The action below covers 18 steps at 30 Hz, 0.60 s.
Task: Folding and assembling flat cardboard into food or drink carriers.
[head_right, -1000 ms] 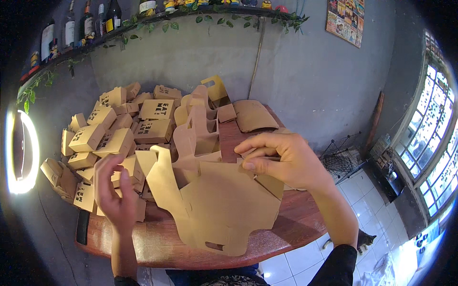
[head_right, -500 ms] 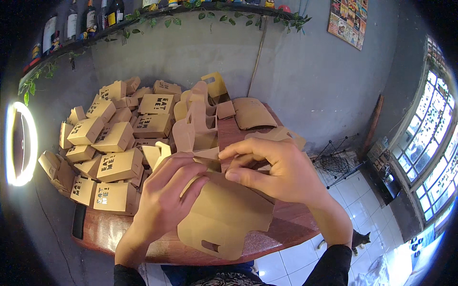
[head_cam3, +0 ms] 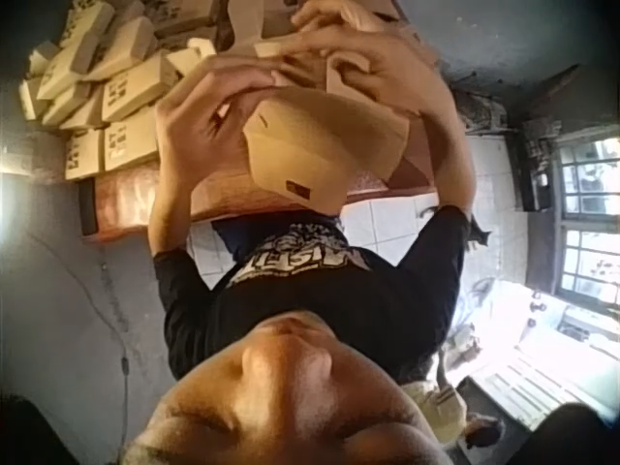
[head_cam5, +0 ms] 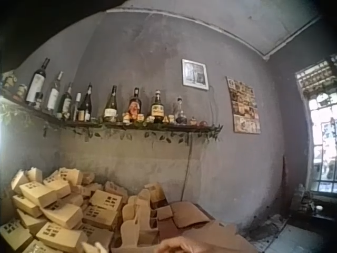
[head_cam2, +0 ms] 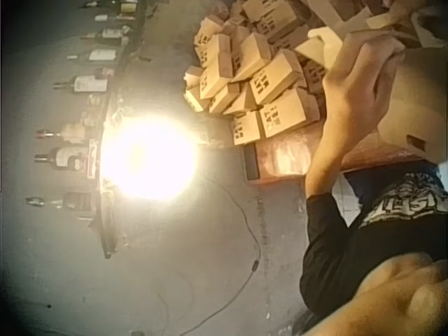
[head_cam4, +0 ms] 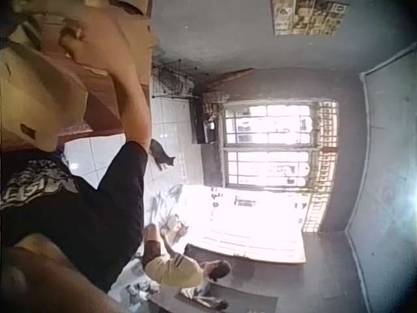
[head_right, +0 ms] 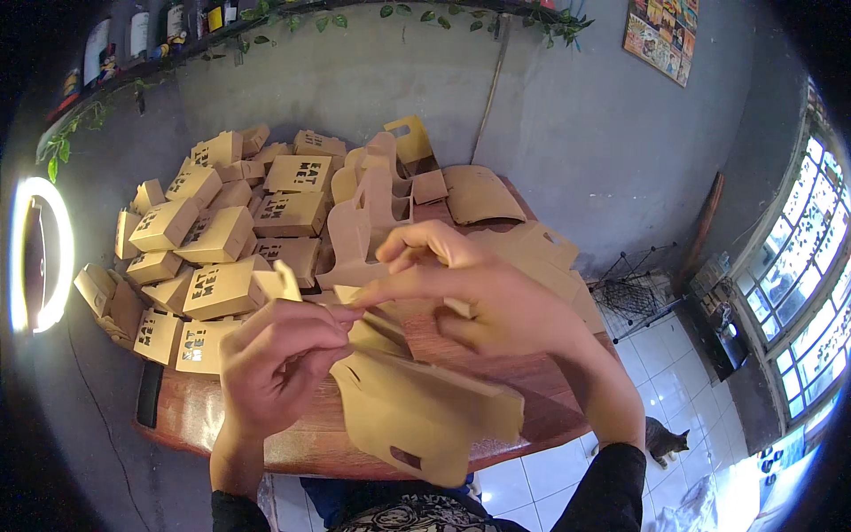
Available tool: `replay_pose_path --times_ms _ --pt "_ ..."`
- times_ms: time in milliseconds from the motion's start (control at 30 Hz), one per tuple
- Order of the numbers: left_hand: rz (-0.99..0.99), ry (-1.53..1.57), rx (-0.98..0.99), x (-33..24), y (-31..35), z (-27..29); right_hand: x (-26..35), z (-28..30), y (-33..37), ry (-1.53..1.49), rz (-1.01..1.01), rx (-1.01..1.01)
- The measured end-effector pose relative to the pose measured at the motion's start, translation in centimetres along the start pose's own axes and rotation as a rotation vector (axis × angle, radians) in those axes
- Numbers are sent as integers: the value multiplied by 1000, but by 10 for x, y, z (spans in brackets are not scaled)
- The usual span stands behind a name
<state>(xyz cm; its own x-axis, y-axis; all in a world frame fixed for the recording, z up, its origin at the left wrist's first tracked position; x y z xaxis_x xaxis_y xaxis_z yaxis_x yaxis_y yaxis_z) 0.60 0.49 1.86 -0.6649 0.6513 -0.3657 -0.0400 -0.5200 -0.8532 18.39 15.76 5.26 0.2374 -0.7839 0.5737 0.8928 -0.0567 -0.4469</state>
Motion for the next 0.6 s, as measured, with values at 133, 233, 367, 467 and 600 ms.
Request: replay_pose_path --times_ms 133,233,367,467,600 --pt "94 186 25 9 1 9 -1 -13 -13 65 204 -93" --pt "141 457 34 13 5 9 -13 -10 -25 -194 320 51" --pt "295 802 -10 16 17 15 -18 -11 -29 -289 230 80" --pt "295 1040 35 30 27 21 -21 -6 -26 -215 241 64" --pt "444 861 -109 31 29 26 -15 -3 -28 -364 212 90"
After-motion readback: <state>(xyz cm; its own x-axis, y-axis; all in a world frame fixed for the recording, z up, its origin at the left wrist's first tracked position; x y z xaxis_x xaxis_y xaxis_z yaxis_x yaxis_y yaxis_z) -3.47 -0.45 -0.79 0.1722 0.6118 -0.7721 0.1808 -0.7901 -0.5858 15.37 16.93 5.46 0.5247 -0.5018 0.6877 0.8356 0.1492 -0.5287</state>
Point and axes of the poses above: each hand's wrist, its own y-axis away from the middle knuckle, its own z-axis out of the back of the hand, x = y × z, the point moved 1 cm from there along -y, towards the middle knuckle, and after that the axes turned 1 degree about y, right-handed, at the moved point
